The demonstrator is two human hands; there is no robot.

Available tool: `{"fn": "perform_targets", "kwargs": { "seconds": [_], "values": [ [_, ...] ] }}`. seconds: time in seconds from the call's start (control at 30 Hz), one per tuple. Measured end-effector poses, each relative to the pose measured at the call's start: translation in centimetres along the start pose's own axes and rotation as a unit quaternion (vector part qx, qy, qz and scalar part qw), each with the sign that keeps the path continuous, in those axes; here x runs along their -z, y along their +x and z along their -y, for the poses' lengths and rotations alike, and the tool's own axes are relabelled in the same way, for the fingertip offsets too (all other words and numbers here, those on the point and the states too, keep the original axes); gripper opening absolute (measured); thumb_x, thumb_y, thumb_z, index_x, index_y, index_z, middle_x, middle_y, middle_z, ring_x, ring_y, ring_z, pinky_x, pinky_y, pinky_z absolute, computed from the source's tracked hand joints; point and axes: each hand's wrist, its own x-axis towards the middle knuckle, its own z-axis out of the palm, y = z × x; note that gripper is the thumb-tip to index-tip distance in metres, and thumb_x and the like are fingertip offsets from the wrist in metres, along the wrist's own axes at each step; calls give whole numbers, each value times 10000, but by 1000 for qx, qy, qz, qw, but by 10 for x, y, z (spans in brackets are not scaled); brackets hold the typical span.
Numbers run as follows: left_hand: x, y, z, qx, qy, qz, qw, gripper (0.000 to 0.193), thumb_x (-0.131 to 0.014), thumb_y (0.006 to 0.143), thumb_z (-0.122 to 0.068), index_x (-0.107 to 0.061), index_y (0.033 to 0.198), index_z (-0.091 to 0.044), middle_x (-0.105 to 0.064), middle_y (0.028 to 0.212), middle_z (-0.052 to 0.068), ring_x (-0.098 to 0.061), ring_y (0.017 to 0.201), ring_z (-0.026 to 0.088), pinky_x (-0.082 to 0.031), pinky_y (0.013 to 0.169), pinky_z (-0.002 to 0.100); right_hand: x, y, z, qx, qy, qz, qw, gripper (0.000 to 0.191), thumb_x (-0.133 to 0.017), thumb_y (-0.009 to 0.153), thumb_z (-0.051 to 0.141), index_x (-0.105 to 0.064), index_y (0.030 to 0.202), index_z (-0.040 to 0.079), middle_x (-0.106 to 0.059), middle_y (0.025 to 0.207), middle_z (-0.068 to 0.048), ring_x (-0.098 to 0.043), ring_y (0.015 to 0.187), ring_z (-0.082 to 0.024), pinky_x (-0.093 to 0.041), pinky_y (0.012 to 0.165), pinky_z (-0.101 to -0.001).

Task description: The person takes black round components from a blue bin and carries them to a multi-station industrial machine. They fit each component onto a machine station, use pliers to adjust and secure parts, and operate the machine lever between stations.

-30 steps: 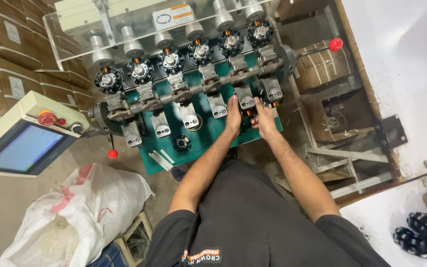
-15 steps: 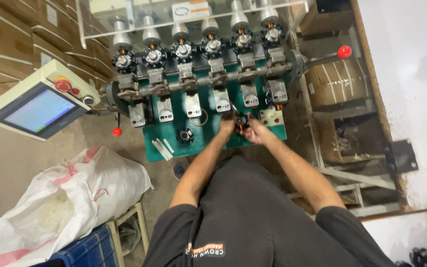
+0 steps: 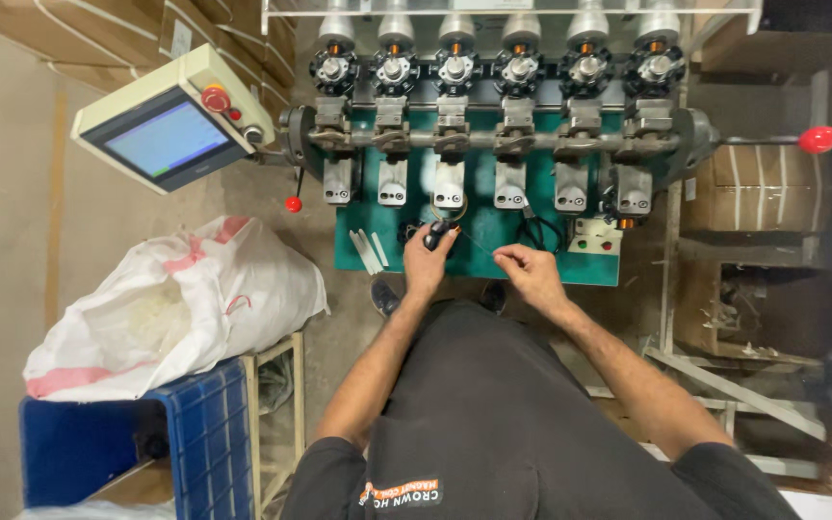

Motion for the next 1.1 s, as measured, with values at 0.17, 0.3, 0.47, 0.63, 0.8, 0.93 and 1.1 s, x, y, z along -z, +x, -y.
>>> {"fn": "perform_targets", "kwargs": {
  "seconds": [0.17, 0.3, 0.47, 0.63, 0.8, 0.93, 1.1],
  "values": [
    [22, -8, 1, 301, -280, 138, 901, 208, -729, 909, -206, -698, 1047, -53, -714, 859, 18, -687, 730, 125, -577, 617, 311, -17, 37, 18, 173, -70, 119, 975, 241, -659, 985, 175, -725, 1140, 3, -781, 947, -86, -674, 819, -87, -549, 724, -274],
    [28, -14, 6, 114, -171, 86, 975, 288, -743, 960, -135, -638, 1214, -52, -718, 993, 55, -692, 844, 131, -593, 701, 298, -22, 60, 63, 280, -113, 118, 946, 209, -675, 1005, 204, -721, 1128, 42, -774, 995, -104, -763, 862, -180, -582, 733, -321],
    [53, 14, -7, 282, -373, 48, 883, 359, -668, 928, -310, -579, 1232, -141, -700, 1048, 94, -717, 801, 198, -580, 617, 356, -32, 41, 118, 358, -351, 84, 861, 139, -700, 952, 197, -751, 1051, 114, -728, 843, -111, -704, 755, -329, -539, 609, -429],
    [74, 28, -26, 409, -394, 118, 814, 620, -424, 942, -645, -640, 1167, -108, -723, 1037, 62, -745, 848, 137, -656, 667, 404, -66, 37, 145, 374, -253, 4, 892, 119, -714, 954, 161, -738, 1055, 102, -716, 861, -120, -698, 744, -325, -537, 604, -407],
    [73, 23, -28, 261, -324, 75, 906, 340, -677, 982, -332, -615, 1168, -54, -683, 974, 68, -680, 743, 144, -602, 584, 312, -85, 19, 154, 385, -233, 1, 893, 156, -718, 928, 110, -733, 1079, 72, -713, 851, -129, -698, 718, -315, -536, 589, -397],
    [79, 24, -26, 173, -250, 37, 952, 207, -718, 973, -155, -658, 1119, -21, -687, 966, 51, -676, 767, 102, -617, 552, 294, -88, 1, 142, 364, -213, 21, 906, 93, -717, 922, 98, -743, 1011, 82, -713, 814, -112, -685, 684, -280, -521, 584, -373],
    [110, 27, -22, 213, -263, 16, 941, 207, -712, 936, -160, -680, 1097, -33, -717, 967, 29, -702, 781, 93, -622, 519, 304, -116, 12, 71, 154, -132, 27, 979, 112, -729, 896, 131, -755, 950, 37, -662, 657, -89, -605, 511, -159, -468, 493, -333]
  ]
}}
